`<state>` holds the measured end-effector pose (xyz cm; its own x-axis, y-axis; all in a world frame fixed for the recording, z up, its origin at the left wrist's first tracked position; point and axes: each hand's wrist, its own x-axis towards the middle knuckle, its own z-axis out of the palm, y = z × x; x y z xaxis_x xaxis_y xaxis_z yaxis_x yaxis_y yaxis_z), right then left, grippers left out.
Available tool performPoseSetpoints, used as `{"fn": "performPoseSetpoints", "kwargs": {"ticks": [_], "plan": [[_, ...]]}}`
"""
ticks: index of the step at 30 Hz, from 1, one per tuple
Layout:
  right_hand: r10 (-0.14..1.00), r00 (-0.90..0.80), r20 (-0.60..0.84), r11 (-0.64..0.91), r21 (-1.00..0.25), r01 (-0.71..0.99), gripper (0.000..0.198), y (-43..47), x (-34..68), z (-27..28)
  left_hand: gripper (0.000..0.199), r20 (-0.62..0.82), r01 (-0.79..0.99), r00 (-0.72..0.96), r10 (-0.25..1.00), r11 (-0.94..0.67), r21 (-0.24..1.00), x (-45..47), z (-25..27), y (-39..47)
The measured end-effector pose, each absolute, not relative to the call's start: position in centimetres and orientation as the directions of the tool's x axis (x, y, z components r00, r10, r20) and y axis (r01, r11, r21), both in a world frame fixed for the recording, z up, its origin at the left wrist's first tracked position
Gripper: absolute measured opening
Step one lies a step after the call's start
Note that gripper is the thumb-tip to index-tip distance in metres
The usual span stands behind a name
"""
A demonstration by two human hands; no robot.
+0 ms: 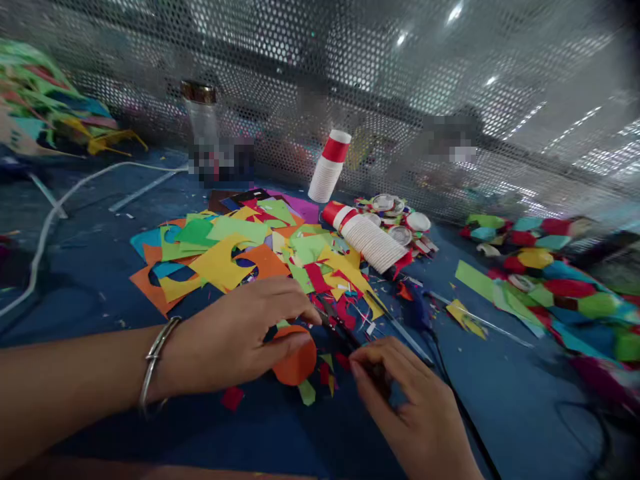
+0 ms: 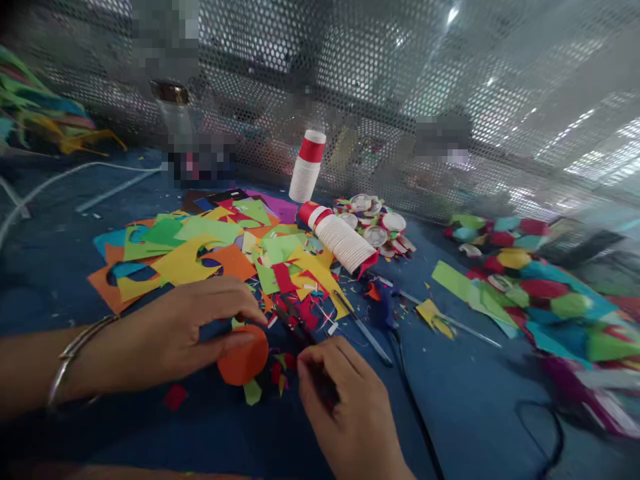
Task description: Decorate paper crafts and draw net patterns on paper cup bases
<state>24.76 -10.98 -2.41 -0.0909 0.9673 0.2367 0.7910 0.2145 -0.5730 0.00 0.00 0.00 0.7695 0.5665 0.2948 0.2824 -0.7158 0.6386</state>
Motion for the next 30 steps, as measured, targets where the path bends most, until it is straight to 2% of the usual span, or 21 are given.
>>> {"fn": "performPoseSetpoints", "kwargs": {"ticks": [5,10,12,24,30], "plan": [[0.975,-0.103,0.198,0.206,-0.619,0.758,0.013,-10.5,24.6,-0.8,0.022,0.276,0.242,0.780,0.562,-0.677,0.695,1.6,0.1,-0.3],[0.980,-0.128,0.154,0.199,-0.679,0.706,0.017,-9.4,23.4,0.4,0.013,0.106,0.223,0.768,0.631,-0.420,0.880,2.5,1.0,-0.9],[0.982,-0.125,0.139,0.186,-0.699,0.691,0.017,-9.2,23.2,0.4,0.013,0.057,0.214,0.764,0.643,-0.336,0.917,2.5,1.1,-0.8],[0.992,-0.101,0.075,0.122,-0.756,0.643,0.022,-9.4,23.8,-0.6,0.016,0.065,0.183,0.790,0.609,-0.336,0.924,3.1,0.4,-0.4],[0.991,-0.095,0.099,0.137,-0.732,0.668,0.026,-9.6,24.0,-0.7,0.007,-0.007,0.247,0.767,0.642,-0.285,0.926,3.3,0.0,-0.3]]}}
